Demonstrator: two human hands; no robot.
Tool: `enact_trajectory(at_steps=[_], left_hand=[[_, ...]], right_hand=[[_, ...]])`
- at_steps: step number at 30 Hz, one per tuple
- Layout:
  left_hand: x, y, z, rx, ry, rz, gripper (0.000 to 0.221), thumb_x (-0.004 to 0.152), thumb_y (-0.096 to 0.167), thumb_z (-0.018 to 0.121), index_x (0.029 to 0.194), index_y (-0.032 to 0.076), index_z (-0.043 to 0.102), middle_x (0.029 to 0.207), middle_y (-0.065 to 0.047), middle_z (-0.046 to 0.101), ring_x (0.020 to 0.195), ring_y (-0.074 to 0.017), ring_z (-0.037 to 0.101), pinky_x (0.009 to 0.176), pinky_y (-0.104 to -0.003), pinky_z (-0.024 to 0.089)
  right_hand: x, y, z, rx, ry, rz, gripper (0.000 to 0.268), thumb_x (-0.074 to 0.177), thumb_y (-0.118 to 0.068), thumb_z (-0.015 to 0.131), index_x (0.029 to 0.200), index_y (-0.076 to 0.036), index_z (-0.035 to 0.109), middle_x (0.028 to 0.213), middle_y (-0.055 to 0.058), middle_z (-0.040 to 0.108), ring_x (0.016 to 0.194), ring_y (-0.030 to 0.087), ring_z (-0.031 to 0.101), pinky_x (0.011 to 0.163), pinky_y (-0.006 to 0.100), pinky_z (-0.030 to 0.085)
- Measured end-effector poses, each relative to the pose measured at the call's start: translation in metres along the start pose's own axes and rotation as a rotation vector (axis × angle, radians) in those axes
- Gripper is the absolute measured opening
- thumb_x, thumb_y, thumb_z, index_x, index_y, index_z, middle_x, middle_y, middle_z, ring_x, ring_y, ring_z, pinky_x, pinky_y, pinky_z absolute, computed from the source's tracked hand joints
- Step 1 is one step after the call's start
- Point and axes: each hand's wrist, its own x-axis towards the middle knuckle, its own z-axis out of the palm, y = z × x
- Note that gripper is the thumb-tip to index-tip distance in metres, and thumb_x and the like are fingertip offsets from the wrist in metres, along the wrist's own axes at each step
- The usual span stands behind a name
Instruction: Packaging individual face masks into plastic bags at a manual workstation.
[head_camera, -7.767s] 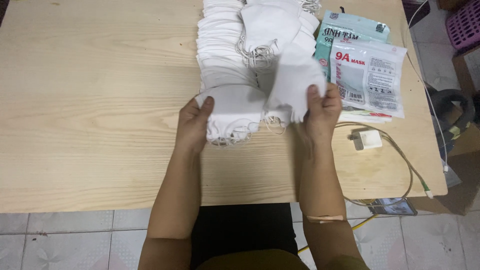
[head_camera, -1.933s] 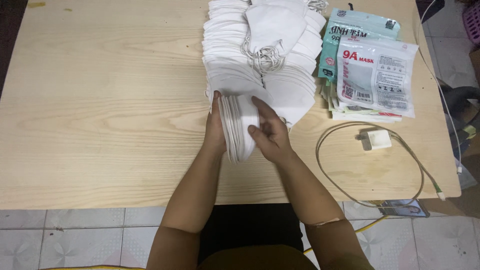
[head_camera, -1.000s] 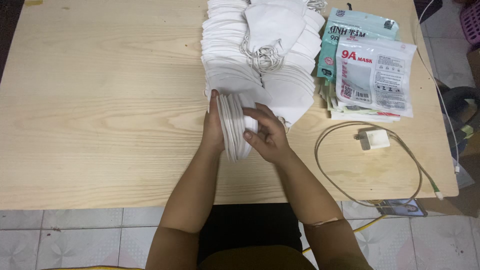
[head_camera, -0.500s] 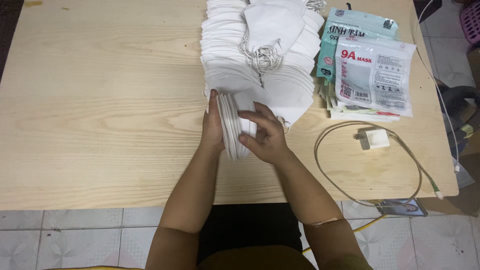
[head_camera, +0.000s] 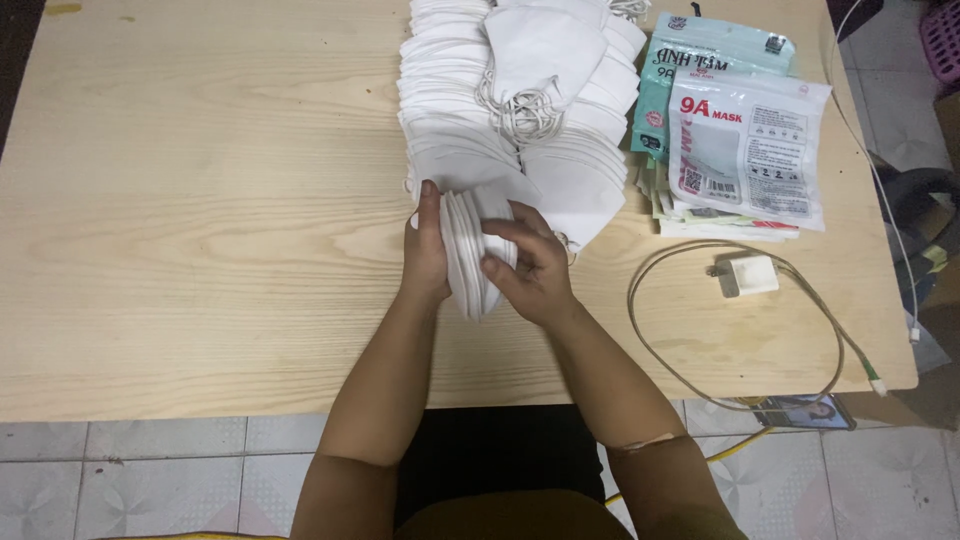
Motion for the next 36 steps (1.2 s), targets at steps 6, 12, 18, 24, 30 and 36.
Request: enact_trajectory(at_steps=[6, 12, 18, 24, 30, 36], left_hand=[[-0.008, 0.008, 0.0, -0.014, -0.01, 0.013, 0.076, 0.098, 0.066, 0.054, 0.144, 0.006, 0.055, 0.136, -0.015, 0.064, 0.121, -0.0258, 0.062, 0.107, -0.044, 0.052], [0.002, -0.002, -0.006, -0.011, -0.01, 0.048, 0.071, 0.099, 0.063, 0.055, 0.141, 0.007, 0.058, 0.132, -0.014, 0.067, 0.118, -0.023, 0.064, 0.105, -0.042, 0.054], [0.004, -0.003, -0.006, 0.0, -0.025, 0.06, 0.071, 0.1, 0.064, 0.054, 0.141, 0.006, 0.058, 0.131, -0.015, 0.067, 0.117, -0.0237, 0.065, 0.104, -0.043, 0.054], [-0.004, 0.007, 0.0, 0.0, -0.01, 0.052, 0.07, 0.1, 0.063, 0.054, 0.14, 0.006, 0.059, 0.129, -0.015, 0.069, 0.115, -0.0239, 0.067, 0.102, -0.042, 0.056], [-0.019, 0.024, 0.012, 0.015, 0.014, 0.069, 0.072, 0.097, 0.064, 0.056, 0.137, 0.005, 0.06, 0.124, -0.015, 0.07, 0.112, -0.024, 0.067, 0.1, -0.043, 0.056], [-0.02, 0.025, 0.013, 0.012, 0.019, 0.083, 0.071, 0.097, 0.063, 0.057, 0.136, 0.004, 0.06, 0.123, -0.016, 0.07, 0.111, -0.024, 0.067, 0.1, -0.043, 0.056]], right_hand=[[0.001, -0.002, 0.001, -0.056, 0.024, 0.053, 0.04, 0.104, -0.012, 0.062, 0.138, 0.008, 0.057, 0.136, 0.029, 0.057, 0.133, 0.037, 0.054, 0.108, 0.052, 0.043], [0.005, -0.012, 0.001, -0.086, -0.002, 0.023, 0.033, 0.104, -0.018, 0.06, 0.128, 0.003, 0.069, 0.13, 0.022, 0.062, 0.132, 0.035, 0.055, 0.11, 0.046, 0.044], [0.001, -0.002, -0.001, -0.021, 0.012, 0.057, 0.039, 0.094, -0.014, 0.075, 0.128, 0.004, 0.068, 0.134, 0.025, 0.057, 0.131, 0.033, 0.056, 0.11, 0.046, 0.045], [0.001, -0.004, -0.001, -0.092, 0.04, 0.026, 0.039, 0.103, -0.005, 0.06, 0.141, 0.007, 0.056, 0.141, 0.026, 0.056, 0.142, 0.04, 0.046, 0.115, 0.052, 0.038], [0.002, -0.009, 0.001, -0.07, 0.024, 0.043, 0.027, 0.102, -0.017, 0.066, 0.124, -0.001, 0.071, 0.136, 0.018, 0.062, 0.136, 0.029, 0.054, 0.11, 0.041, 0.044], [-0.001, 0.001, -0.002, -0.033, 0.019, 0.045, 0.042, 0.092, -0.015, 0.081, 0.127, 0.004, 0.068, 0.143, 0.027, 0.051, 0.122, 0.029, 0.063, 0.104, 0.046, 0.051]])
